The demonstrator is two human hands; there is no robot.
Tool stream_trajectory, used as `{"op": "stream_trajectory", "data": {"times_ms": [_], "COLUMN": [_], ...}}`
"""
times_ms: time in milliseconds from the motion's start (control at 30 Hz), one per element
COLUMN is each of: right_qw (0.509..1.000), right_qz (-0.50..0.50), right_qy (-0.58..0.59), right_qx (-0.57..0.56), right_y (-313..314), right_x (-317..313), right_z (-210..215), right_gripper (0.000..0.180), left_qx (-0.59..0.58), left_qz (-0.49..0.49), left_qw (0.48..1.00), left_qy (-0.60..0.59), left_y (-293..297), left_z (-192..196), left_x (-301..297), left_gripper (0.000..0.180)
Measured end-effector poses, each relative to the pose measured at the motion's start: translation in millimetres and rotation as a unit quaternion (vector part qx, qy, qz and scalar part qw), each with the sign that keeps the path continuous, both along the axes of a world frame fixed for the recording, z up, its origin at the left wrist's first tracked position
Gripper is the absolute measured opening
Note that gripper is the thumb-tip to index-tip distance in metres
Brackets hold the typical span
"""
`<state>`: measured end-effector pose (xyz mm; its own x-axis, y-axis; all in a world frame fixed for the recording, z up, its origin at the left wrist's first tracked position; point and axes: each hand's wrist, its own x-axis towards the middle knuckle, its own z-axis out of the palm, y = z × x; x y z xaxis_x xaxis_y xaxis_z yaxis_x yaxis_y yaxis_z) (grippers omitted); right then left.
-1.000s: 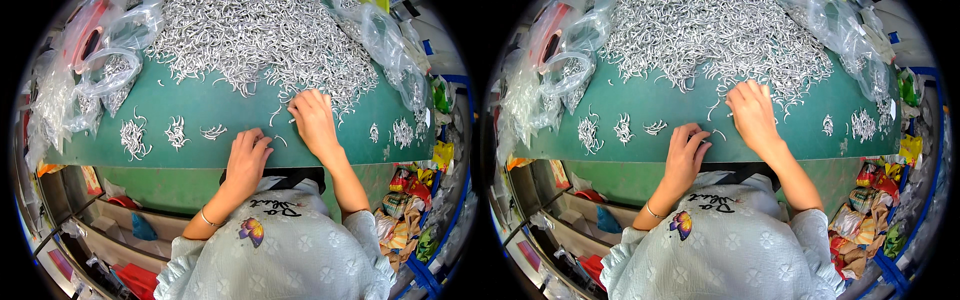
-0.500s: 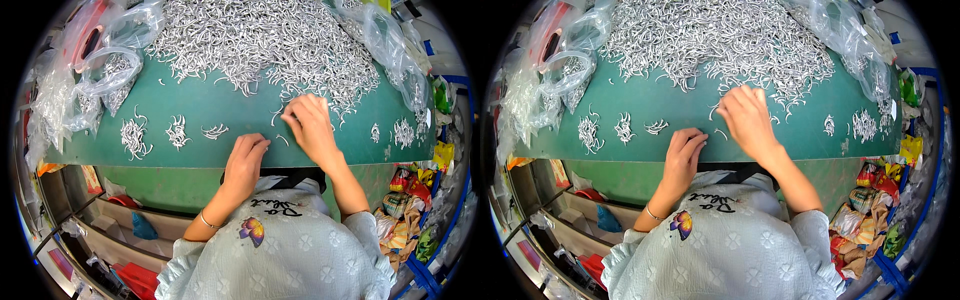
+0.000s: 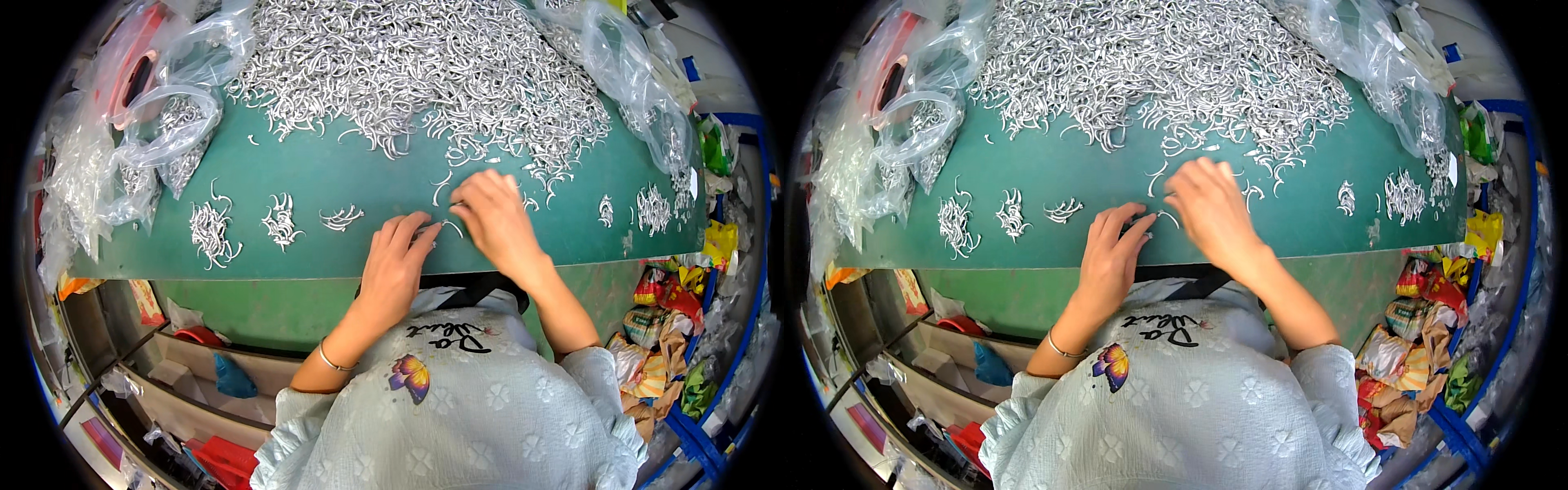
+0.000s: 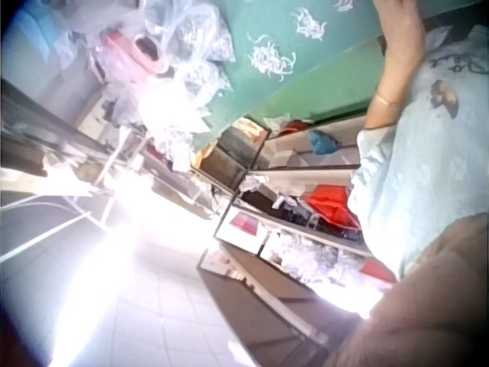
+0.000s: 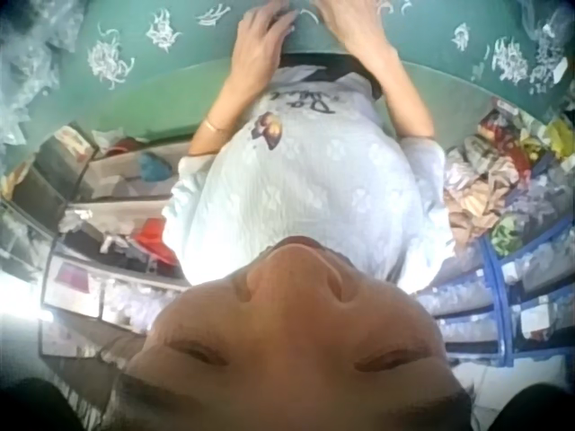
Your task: The person sorts small crescent-shaped metal parts from a large pile on a workbench by hand and places them into plastic bags.
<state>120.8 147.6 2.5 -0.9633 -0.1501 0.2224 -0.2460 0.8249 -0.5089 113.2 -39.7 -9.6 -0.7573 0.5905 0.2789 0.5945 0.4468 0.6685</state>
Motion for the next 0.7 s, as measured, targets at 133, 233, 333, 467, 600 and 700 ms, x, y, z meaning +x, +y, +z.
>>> {"op": "stream_trajectory", "data": {"times_ms": [133, 233, 333, 467, 600, 700], "right_qw": [0.986, 0.985, 0.99, 0.994, 0.999, 0.996], "right_qz": [0.071, -0.042, -0.111, -0.06, 0.016, 0.065], "right_qy": [-0.03, -0.06, 0.055, 0.041, 0.027, -0.023], "right_qx": [-0.147, -0.158, 0.061, 0.08, -0.024, -0.052], "right_y": [-18.6, 9.0, 34.8, 23.3, -8.6, -15.2], "right_x": [3.7, -5.3, -18.8, -14.8, -1.1, 2.8], "right_z": [-6.2, 7.9, 7.4, 2.9, 10.0, 6.6], "right_gripper": [0.017, 0.019, 0.015, 0.009, 0.01, 0.012], "left_qx": [0.082, 0.076, -0.015, -0.021, 0.025, 0.059], "left_qz": [0.006, 0.037, 0.008, -0.015, 0.008, 0.029], "left_qw": [0.995, 0.995, 1.0, 1.0, 0.999, 0.997], "left_qy": [-0.051, -0.049, 0.001, -0.001, -0.038, -0.034], "left_y": [-3.5, -1.7, 3.3, 1.0, -3.7, -0.5], "left_z": [-12.2, -5.8, 5.9, 0.9, -2.4, -1.4], "left_x": [4.5, 5.9, -1.4, -2.3, 1.2, 1.1], "left_gripper": [0.041, 0.042, 0.04, 0.037, 0.035, 0.037]}}
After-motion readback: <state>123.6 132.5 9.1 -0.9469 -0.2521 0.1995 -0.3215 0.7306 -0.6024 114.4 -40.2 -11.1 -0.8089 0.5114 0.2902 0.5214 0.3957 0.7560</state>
